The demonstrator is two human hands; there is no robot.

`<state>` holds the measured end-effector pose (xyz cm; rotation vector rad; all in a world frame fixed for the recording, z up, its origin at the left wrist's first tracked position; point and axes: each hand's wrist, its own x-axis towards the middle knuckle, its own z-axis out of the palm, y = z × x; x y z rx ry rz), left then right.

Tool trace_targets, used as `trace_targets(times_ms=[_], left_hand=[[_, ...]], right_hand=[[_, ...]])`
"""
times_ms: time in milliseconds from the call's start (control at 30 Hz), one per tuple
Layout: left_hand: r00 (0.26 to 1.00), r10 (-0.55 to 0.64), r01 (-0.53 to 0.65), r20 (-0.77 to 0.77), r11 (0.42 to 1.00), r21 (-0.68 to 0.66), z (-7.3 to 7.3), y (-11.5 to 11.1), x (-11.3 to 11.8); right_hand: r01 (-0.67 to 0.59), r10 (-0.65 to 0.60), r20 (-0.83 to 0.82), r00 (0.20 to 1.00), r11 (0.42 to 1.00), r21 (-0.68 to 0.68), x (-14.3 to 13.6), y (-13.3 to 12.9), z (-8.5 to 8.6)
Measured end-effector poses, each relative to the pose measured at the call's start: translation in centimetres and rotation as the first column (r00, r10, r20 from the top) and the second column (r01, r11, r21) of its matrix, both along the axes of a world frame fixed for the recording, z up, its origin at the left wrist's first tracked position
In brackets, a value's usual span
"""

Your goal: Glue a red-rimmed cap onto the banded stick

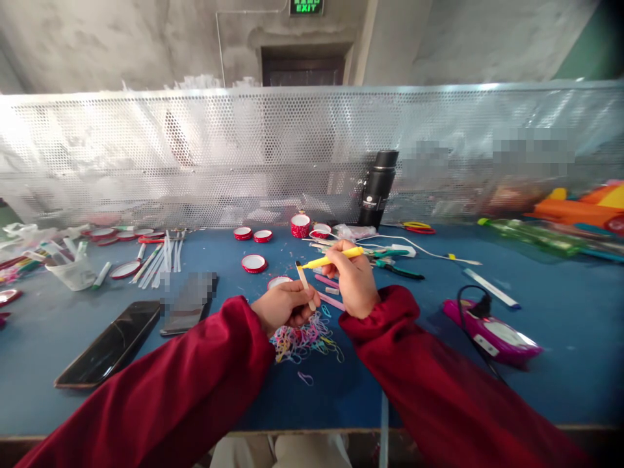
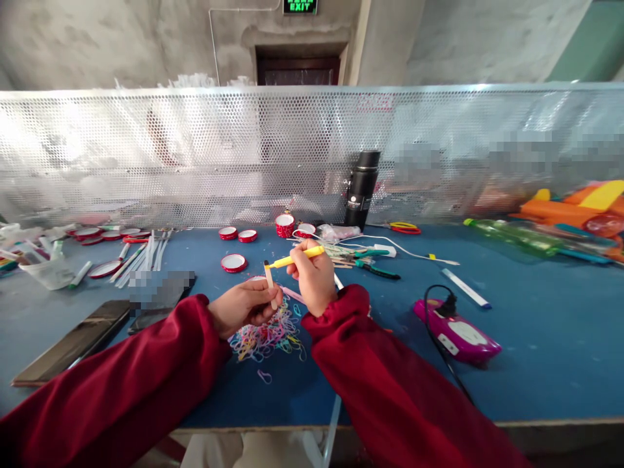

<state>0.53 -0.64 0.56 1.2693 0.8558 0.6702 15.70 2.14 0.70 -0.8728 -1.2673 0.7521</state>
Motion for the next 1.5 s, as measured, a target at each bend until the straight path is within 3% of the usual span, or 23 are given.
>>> trace_targets(times_ms=[1500], left_hand=[[1.0, -0.013, 0.013, 0.008, 1.0, 0.005, -0.19, 0.07, -0.05]], right_hand=[[-0.012, 0.012, 0.01, 1.0, 1.0, -0.01, 0.02, -0.22, 0.22]])
